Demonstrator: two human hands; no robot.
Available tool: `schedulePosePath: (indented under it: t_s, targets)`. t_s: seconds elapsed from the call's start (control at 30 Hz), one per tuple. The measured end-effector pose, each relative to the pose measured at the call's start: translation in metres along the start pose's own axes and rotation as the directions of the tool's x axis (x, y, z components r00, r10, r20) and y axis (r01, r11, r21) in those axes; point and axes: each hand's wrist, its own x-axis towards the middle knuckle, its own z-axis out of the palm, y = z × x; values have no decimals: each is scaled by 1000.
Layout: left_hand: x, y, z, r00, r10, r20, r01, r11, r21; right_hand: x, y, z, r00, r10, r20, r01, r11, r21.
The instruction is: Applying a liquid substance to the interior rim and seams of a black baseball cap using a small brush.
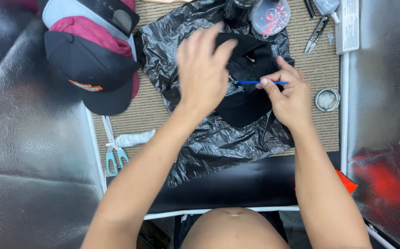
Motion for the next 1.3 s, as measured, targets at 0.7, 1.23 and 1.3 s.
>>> schedulePosePath:
  t_s: [0.7,1.23,1.3]
  targets:
    - [-74,-37,30,739,-662,127,497,408,-766,-6,-36,7,940,330,-82,-287,898,333]
    - [-104,-42,54,887,-462,-28,233,499,-835,52,-24,-90,954,69,-291,145,746,651]
    - [-110,-43,64,891,-447,-76,203,543,-815,80,-25,-92,947,-40,-318,218,809,546]
